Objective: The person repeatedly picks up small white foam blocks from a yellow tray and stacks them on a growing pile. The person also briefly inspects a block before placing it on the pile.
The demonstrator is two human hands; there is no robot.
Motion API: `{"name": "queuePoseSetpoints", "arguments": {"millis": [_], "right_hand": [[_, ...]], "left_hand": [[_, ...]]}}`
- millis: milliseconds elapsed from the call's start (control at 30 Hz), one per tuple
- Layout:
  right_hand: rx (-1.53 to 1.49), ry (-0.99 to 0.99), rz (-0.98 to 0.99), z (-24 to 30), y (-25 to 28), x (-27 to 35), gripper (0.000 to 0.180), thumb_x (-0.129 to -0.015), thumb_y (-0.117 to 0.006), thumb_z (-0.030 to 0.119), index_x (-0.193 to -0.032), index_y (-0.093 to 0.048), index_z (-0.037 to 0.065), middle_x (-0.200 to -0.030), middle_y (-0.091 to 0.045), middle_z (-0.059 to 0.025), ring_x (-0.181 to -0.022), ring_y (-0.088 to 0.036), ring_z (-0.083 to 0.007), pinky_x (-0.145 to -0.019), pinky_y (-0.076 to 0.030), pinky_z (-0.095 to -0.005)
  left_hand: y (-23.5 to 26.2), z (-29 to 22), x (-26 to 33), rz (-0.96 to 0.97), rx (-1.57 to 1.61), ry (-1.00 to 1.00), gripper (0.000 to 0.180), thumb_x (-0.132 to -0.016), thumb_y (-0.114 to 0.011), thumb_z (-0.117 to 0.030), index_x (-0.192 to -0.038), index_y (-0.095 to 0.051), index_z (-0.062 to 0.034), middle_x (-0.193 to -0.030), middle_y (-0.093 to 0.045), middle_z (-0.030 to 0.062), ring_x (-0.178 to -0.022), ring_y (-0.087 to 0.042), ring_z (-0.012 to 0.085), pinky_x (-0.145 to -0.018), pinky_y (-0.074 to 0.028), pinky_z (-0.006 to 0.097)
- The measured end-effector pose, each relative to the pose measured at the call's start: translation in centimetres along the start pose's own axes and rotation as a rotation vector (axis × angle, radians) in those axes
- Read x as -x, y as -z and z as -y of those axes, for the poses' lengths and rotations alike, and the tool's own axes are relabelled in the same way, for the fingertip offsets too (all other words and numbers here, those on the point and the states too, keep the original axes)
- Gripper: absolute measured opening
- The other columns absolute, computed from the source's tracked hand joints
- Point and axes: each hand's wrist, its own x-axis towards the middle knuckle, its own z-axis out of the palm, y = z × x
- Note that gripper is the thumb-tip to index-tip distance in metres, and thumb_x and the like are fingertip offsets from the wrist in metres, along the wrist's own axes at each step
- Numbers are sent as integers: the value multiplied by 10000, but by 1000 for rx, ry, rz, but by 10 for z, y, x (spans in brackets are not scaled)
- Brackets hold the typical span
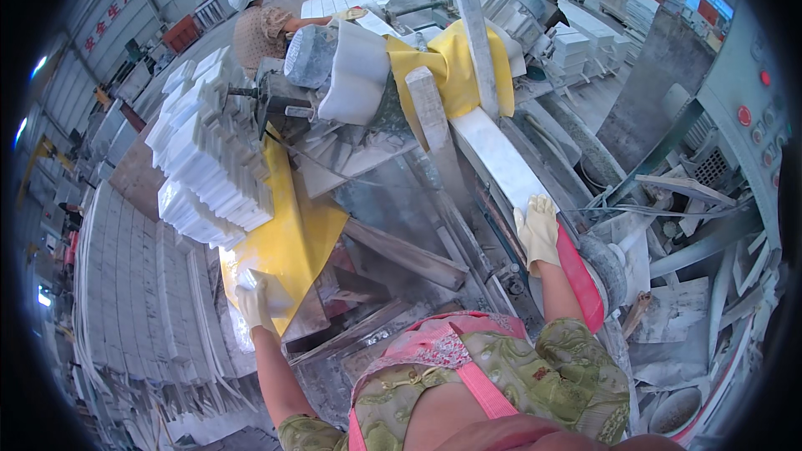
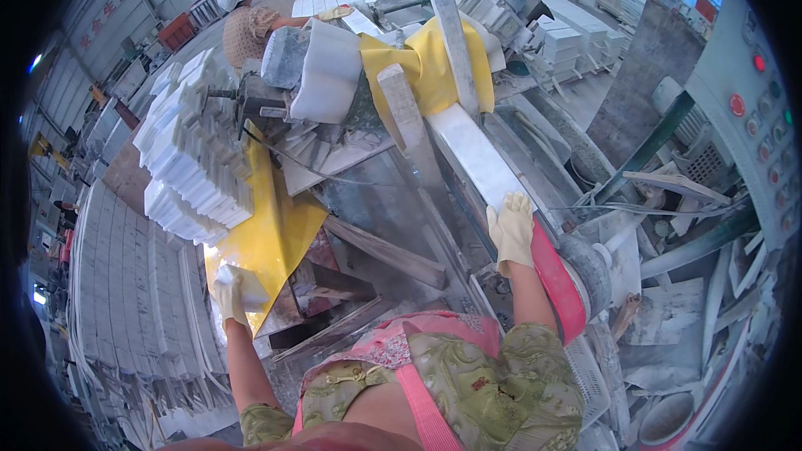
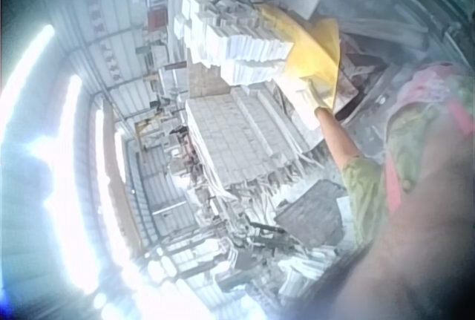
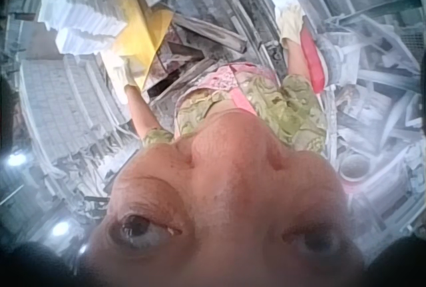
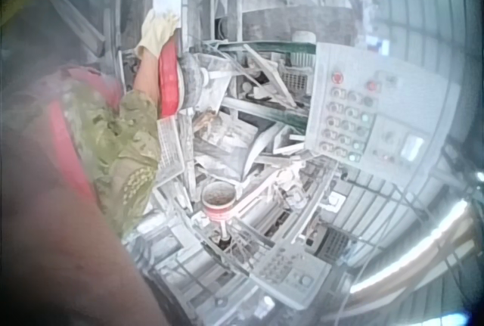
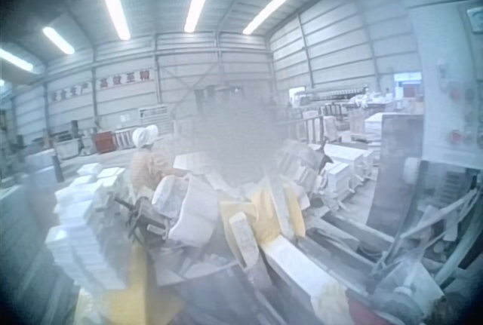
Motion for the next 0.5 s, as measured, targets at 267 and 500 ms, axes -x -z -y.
{"name": "queuePoseSetpoints", "arguments": {"millis": [267,500], "right_hand": [[1,-6,7,0,2,6,678,-1003,-518,439,-1455,-455,-62,-1543,-406,-291,-1463,-333,-446,-1233,-237,-499],[-28,20,-31,-7,0,8,676,-1002,-504,449,-1443,-473,-63,-1531,-418,-302,-1454,-349,-446,-1224,-244,-504]], "left_hand": [[0,-2,-2,5,-31,-13,644,-839,-699,-261,-1344,-445,48,-1260,-590,281,-1115,-605,383,-958,-487,457],[1,2,-1,5,12,2,628,-836,-709,-244,-1325,-447,51,-1226,-605,277,-1071,-628,393,-915,-506,466]]}}
